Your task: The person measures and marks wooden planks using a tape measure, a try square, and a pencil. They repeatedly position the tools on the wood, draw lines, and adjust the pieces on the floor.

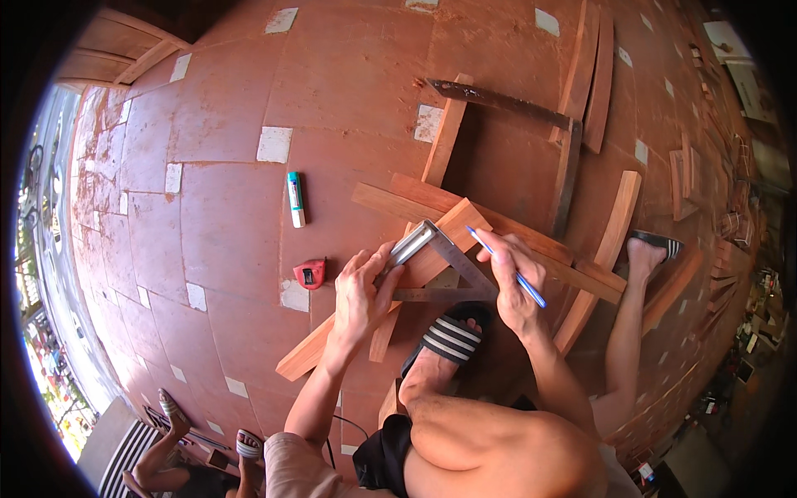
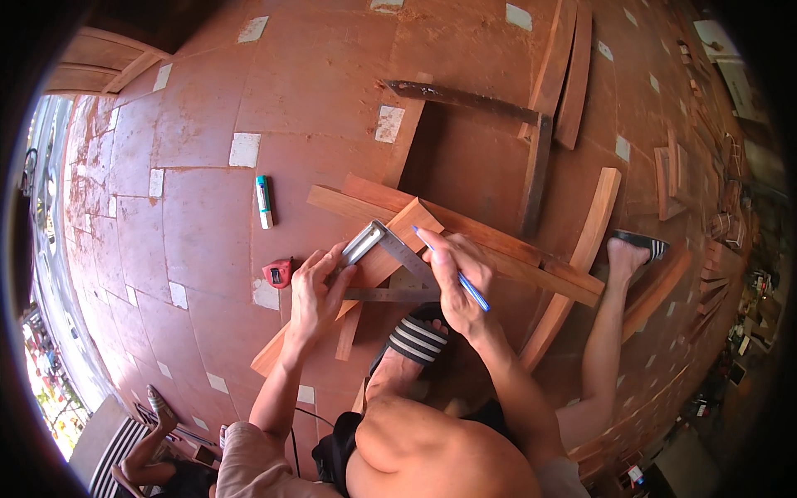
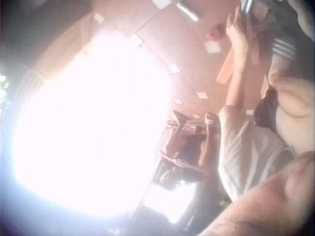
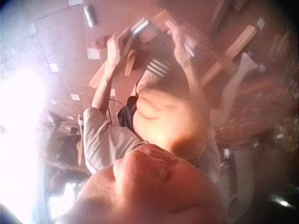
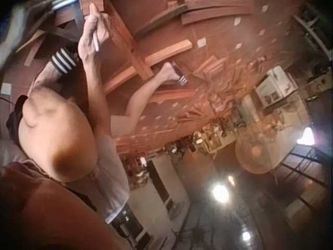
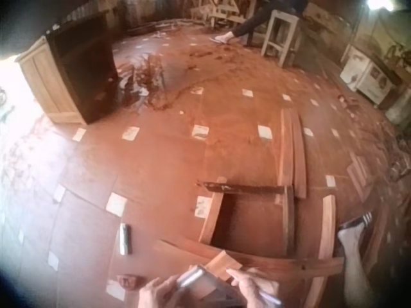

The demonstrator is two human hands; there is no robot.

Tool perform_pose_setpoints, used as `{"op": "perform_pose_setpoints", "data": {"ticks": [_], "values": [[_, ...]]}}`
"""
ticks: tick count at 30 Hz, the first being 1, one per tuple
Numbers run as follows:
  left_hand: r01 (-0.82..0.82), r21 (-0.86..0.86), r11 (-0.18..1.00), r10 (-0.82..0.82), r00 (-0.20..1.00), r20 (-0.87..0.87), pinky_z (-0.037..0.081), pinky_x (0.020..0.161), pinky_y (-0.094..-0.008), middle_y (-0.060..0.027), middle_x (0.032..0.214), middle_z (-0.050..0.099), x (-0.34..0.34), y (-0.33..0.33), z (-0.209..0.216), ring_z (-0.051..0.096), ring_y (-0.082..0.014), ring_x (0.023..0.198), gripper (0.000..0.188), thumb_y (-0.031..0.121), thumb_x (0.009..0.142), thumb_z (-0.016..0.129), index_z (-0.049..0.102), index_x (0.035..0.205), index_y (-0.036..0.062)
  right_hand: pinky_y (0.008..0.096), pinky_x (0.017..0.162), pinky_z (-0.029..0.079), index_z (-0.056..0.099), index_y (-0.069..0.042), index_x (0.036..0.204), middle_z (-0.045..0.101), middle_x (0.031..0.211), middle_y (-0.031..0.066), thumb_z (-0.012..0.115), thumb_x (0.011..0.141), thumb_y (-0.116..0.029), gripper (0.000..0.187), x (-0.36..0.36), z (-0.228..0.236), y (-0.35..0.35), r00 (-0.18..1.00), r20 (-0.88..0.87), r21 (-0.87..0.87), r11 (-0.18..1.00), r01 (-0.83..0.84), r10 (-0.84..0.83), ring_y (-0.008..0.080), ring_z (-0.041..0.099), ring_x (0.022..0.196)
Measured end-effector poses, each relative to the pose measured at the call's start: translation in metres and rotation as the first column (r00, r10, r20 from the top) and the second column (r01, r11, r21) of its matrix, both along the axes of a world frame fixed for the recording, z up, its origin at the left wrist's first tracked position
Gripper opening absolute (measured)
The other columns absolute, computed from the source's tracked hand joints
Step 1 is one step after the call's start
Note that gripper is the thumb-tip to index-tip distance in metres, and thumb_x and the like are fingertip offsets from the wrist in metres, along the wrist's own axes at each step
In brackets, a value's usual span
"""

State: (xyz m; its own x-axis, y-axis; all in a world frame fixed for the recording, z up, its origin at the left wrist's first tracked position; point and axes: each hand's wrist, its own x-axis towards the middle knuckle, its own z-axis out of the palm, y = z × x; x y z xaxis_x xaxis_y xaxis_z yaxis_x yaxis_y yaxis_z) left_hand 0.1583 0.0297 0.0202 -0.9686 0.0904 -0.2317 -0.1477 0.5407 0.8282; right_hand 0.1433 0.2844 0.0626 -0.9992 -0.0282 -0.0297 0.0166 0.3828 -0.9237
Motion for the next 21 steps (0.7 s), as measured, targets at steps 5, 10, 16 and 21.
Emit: {"op": "perform_pose_setpoints", "data": {"ticks": [5,10,16,21], "values": [[-0.002,0.001,1.000,0.002,1.000,-0.018,0.055,0.075,-0.0440,-0.0180,0.089,0.067,0.000,0.001,-0.001,0.068,-0.0350,0.080,0.039,0.007,0.091,0.078,0.073,0.129,0.0001,0.0313,0.078,0.059,0.077,0.004,0.113,0.078,0.097,0.0142,0.071,0.099,-0.004,0.018,-0.012,-0.010,-0.015,0.999,0.037,-0.110,0.994,0.030,-0.026,0.0190,0.074,0.089],[-0.012,-0.005,1.000,0.012,1.000,-0.004,0.056,0.076,-0.0443,-0.0179,0.091,0.069,0.000,0.002,0.000,0.069,-0.0364,0.081,0.038,0.007,0.091,0.078,0.073,0.128,0.0016,0.0294,0.086,0.061,0.075,0.007,0.109,0.079,0.105,0.0141,0.074,0.098,-0.002,0.015,-0.015,-0.015,-0.012,0.995,0.099,-0.107,0.994,-0.013,0.024,0.0145,0.074,0.097],[-0.015,-0.015,1.000,0.014,1.000,-0.002,0.055,0.075,-0.0453,-0.0183,0.091,0.068,-0.001,0.003,0.002,0.069,-0.0378,0.081,0.037,0.007,0.091,0.078,0.073,0.128,0.0029,0.0326,0.086,0.061,0.077,0.005,0.105,0.079,0.105,0.0159,0.077,0.094,-0.001,0.013,-0.020,-0.011,-0.012,0.995,0.083,-0.037,0.998,-0.044,0.047,0.0187,0.076,0.097],[-0.012,-0.024,1.000,0.012,1.000,0.000,0.056,0.074,-0.0454,-0.0187,0.090,0.068,0.000,0.003,-0.001,0.068,-0.0380,0.080,0.036,0.006,0.091,0.078,0.074,0.127,0.0033,0.0335,0.086,0.061,0.078,0.005,0.106,0.079,0.106,0.0168,0.079,0.094,-0.002,0.015,-0.020,-0.010,-0.012,0.994,0.090,-0.032,0.998,-0.051,0.053,0.0215,0.076,0.099]]}}
